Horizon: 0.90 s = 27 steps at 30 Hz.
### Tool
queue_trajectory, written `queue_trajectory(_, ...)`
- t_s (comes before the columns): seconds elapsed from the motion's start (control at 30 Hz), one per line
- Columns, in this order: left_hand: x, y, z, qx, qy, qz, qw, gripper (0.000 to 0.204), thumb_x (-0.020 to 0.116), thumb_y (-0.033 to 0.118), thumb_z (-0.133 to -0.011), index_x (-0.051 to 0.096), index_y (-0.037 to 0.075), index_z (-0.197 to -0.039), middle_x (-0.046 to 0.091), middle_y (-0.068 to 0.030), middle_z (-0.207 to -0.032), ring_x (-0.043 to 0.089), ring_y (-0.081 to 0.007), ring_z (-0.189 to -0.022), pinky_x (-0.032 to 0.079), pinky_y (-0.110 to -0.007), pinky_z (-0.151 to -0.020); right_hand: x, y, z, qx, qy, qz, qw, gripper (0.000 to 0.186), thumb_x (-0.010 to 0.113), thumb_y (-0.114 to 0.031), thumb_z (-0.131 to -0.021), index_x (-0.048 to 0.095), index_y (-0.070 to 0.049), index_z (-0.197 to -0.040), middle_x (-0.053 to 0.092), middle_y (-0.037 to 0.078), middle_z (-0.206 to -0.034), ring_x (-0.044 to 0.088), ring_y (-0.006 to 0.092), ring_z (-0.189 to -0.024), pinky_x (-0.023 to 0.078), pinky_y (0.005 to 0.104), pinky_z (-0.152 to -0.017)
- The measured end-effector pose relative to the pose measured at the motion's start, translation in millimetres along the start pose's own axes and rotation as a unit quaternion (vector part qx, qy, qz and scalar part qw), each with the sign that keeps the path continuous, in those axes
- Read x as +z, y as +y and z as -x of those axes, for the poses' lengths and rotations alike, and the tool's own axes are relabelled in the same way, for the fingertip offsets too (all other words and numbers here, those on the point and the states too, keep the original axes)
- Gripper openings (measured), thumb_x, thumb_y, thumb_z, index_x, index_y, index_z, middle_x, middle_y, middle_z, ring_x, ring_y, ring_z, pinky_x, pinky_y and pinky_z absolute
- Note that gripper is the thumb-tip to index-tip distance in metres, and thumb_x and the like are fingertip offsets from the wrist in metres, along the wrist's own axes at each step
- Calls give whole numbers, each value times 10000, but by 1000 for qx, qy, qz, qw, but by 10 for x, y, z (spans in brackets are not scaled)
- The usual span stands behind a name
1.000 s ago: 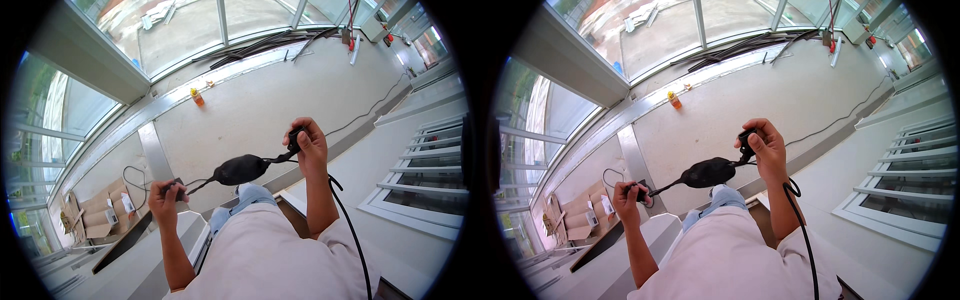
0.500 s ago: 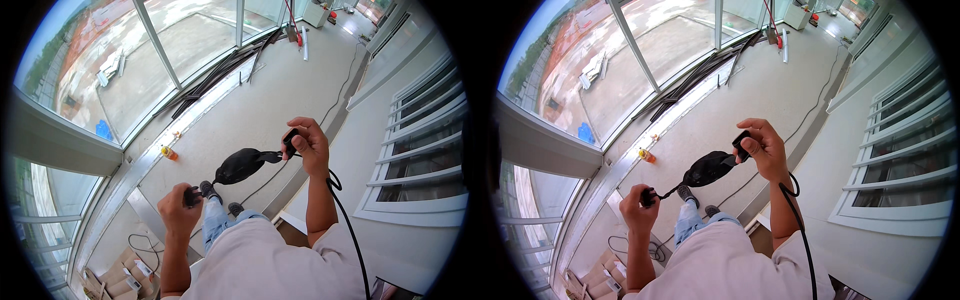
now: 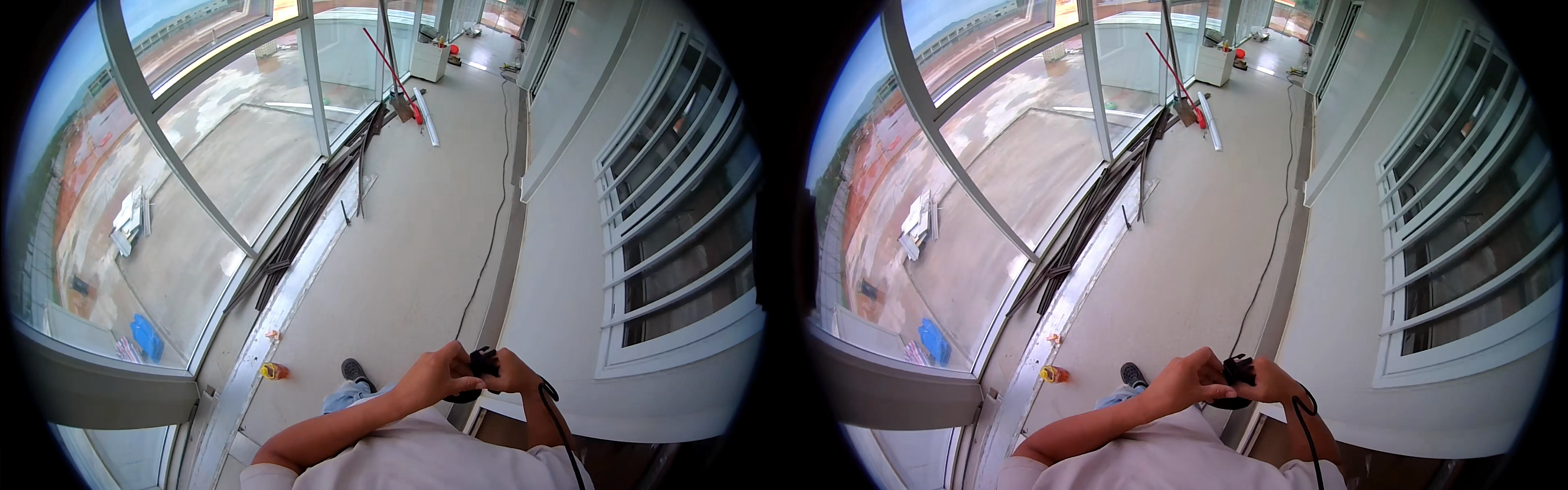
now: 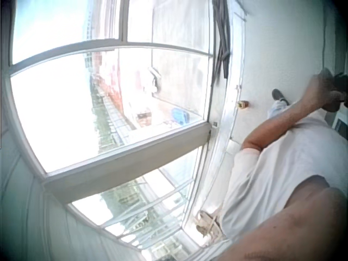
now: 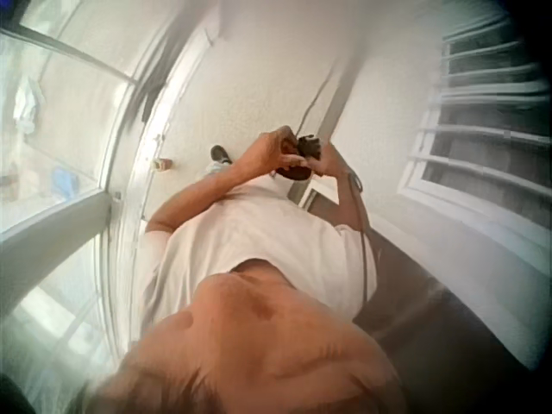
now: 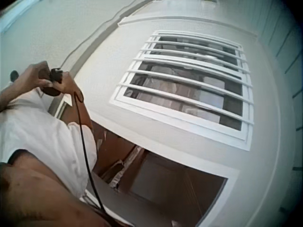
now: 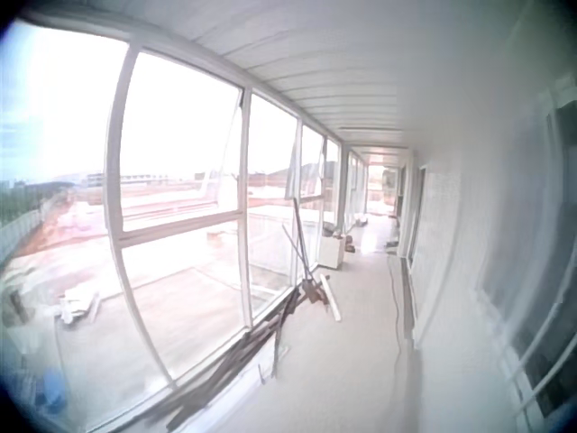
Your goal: The person adjusts their head-mounted camera, then retrieves a miter saw and plugs it into a power strip. They pick up a long wooden trim piece, carry it to the saw, and position it on the base in preparation for cutting.
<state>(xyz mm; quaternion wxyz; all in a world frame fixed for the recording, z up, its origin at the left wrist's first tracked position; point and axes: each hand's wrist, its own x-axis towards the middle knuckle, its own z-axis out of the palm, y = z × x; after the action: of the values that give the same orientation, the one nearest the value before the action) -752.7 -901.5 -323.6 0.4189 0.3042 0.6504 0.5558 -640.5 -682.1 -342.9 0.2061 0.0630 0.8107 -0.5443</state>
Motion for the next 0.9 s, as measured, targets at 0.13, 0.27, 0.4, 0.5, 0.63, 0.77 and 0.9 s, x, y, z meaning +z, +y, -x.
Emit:
queue_trajectory(0.13, -554, -275, -312, 25, -185, -122, 975, 377, 765, 301, -896, 623, 0, -1073, 750, -129, -939, 734, -263, -854, 576, -356, -770, 45, 50, 94, 72, 24, -53, 996, 225, 666, -133, -770, 718, -4, -947, 698, 57, -787, 605, 119, -723, 490, 298, -686)
queue_trajectory(0.27, -1431, -1137, -202, 38, -42, -344, 937, 300, 693, 313, -926, 666, 45, -1061, 732, -131, -951, 703, -331, -854, 560, -413, -745, 159, 407, 393, 207, 57, -74, 974, 243, 667, -165, -773, 730, -4, -944, 721, 63, -790, 598, 105, -712, 495, 300, -688)
queue_trajectory(0.4, -2459, -2386, 522, -177, 17, -534, 827, 219, 644, 211, -933, 667, 54, -1084, 713, -128, -1015, 663, -333, -992, 537, -458, -849, 390, 277, 98, 303, -38, 40, 951, 224, 690, -210, -794, 721, -13, -895, 715, 95, -743, 659, 189, -716, 511, 352, -695)
queue_trajectory(0.5, -2635, -3070, 1537, -364, -251, -577, 687, 317, 697, 376, -879, 690, 122, -1068, 729, -103, -917, 725, -316, -894, 548, -472, -717, 476, 425, -221, 337, -151, 134, 920, 252, 703, -229, -809, 729, -24, -953, 729, 143, -791, 686, 254, -736, 522, 397, -711)
queue_trajectory(0.63, -2655, -3019, 1591, -532, -184, -375, 737, 311, 687, 381, -890, 683, 120, -1059, 707, -93, -890, 702, -300, -860, 536, -458, -697, 205, 619, -912, 334, -213, 118, 910, 273, 709, -245, -822, 735, -30, -989, 722, 149, -798, 676, 257, -718, 512, 400, -690)
queue_trajectory(0.77, -2836, -2755, 773, -540, 22, -272, 796, 305, 678, 386, -900, 675, 119, -1049, 684, -83, -862, 679, -284, -826, 524, -445, -677, -193, 774, -1435, 311, -185, 42, 931, 276, 708, -258, -835, 735, -34, -993, 701, 128, -770, 652, 233, -683, 495, 381, -652)
queue_trajectory(0.9, -2897, -2377, -81, -485, 125, -210, 840, 301, 668, 390, -911, 668, 118, -1040, 661, -73, -834, 655, -268, -791, 512, -432, -656, -481, 839, -1646, 291, -163, -40, 942, 279, 707, -272, -847, 735, -38, -998, 679, 107, -742, 629, 208, -648, 478, 361, -615)
